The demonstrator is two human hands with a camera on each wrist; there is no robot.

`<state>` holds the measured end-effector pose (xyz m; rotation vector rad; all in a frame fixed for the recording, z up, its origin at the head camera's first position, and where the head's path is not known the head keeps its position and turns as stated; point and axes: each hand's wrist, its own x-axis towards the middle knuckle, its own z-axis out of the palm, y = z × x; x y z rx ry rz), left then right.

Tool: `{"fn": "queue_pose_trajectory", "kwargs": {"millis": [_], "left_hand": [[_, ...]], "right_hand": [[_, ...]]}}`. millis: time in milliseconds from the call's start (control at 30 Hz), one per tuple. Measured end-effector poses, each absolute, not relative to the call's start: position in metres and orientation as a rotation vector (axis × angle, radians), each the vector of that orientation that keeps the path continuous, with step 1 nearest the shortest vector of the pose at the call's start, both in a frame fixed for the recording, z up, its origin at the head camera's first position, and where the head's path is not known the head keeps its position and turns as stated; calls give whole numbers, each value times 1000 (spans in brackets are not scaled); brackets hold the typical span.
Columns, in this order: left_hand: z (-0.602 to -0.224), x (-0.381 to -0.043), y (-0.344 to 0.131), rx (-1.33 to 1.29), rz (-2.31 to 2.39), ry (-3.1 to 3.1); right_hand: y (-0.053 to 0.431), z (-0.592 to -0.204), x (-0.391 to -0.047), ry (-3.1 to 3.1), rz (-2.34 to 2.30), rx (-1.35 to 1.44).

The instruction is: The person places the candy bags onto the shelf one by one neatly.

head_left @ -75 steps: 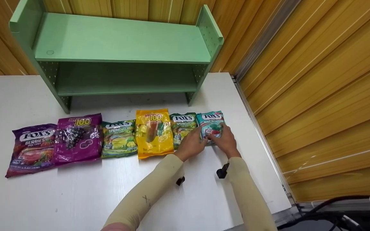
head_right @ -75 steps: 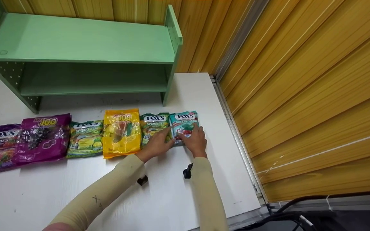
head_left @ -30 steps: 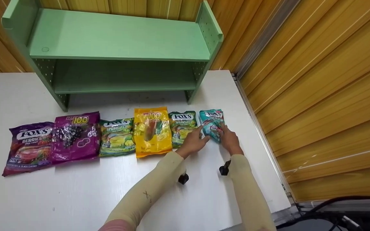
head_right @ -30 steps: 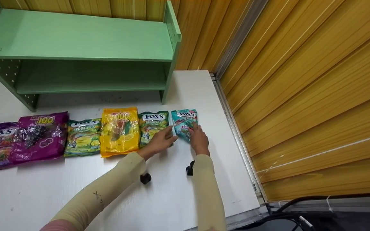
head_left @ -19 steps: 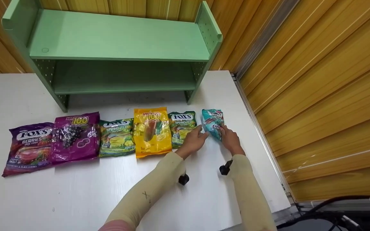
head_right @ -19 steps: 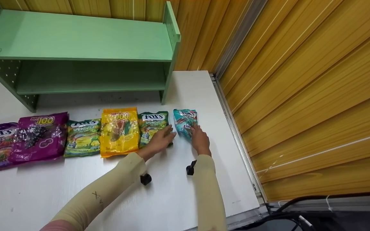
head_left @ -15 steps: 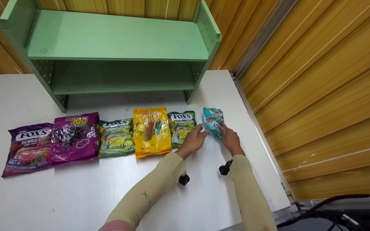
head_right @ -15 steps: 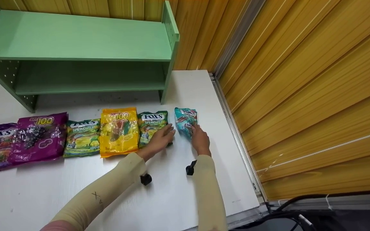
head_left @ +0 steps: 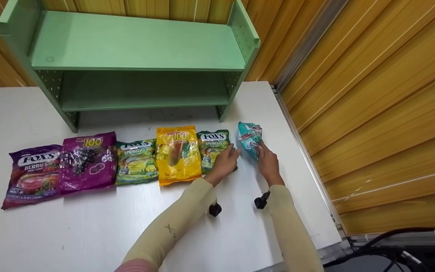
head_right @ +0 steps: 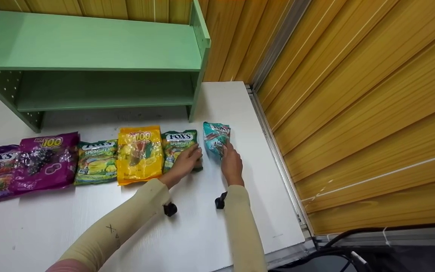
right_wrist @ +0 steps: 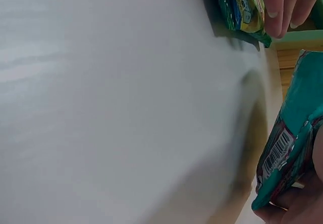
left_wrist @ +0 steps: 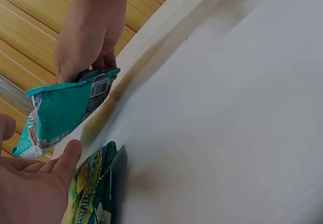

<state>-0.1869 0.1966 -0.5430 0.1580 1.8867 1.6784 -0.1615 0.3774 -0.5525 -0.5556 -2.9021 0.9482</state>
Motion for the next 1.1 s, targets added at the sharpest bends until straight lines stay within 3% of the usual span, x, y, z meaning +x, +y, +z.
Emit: {"fn": "queue_pose_trajectory", "kwargs": {"millis": [1100], "left_hand": [[-522, -180, 194, -56, 1947, 1847]], "right_hand": [[305, -536, -143, -2704, 572, -384]]}}
